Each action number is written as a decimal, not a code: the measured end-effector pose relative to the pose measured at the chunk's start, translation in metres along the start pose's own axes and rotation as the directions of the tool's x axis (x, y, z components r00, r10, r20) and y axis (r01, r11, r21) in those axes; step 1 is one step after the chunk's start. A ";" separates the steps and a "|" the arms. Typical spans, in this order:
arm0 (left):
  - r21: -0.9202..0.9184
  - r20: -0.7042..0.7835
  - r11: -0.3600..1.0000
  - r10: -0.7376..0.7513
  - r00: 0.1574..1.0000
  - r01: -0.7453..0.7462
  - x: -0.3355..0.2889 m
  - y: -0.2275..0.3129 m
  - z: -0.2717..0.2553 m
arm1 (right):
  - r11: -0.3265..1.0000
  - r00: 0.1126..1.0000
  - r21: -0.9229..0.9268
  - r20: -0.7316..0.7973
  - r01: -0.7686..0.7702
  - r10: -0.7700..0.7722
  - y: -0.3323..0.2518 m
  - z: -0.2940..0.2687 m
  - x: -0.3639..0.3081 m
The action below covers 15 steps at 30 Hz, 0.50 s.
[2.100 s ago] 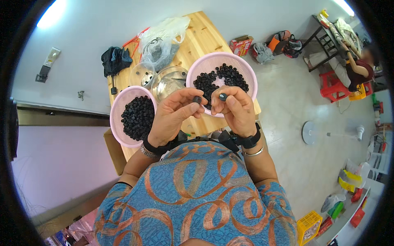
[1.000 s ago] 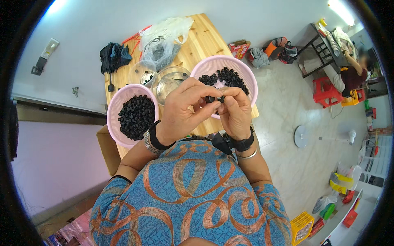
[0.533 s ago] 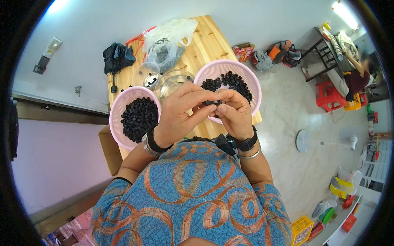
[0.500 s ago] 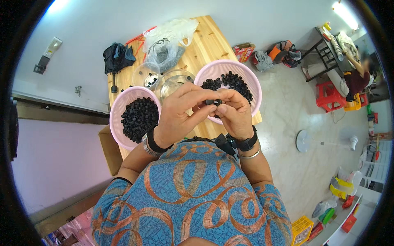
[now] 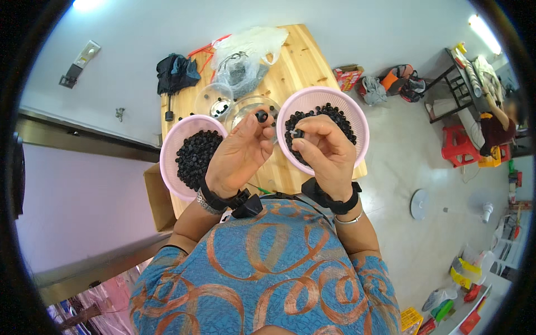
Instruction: The recorder is sorting and assembling small black circular plastic components by hand.
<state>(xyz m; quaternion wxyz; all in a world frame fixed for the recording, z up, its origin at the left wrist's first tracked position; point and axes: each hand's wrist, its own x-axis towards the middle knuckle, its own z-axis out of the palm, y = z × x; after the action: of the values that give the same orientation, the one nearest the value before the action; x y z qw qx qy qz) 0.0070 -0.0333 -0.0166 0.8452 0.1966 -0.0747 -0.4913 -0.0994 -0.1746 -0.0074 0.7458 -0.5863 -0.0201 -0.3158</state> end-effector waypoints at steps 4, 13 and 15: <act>-0.077 -0.081 0.996 -0.042 0.996 0.036 -0.008 -0.001 0.014 | 0.971 0.995 -0.215 0.034 0.103 -0.098 -0.005 0.010 0.009; 0.154 -0.056 0.982 0.123 0.991 -0.113 -0.021 -0.009 0.021 | 0.900 0.983 -0.399 0.119 0.177 -0.140 -0.011 0.016 0.011; 0.169 -0.073 0.979 0.128 0.989 -0.114 -0.023 -0.010 0.025 | 0.891 0.979 -0.409 0.138 0.195 -0.150 -0.015 0.014 0.010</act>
<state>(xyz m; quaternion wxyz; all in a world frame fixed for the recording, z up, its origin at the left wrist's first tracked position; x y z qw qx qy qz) -0.0204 -0.0247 0.0038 0.8569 0.2809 -0.0915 -0.4225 -0.0935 -0.1682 0.0138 0.5689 -0.7445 -0.0420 -0.3470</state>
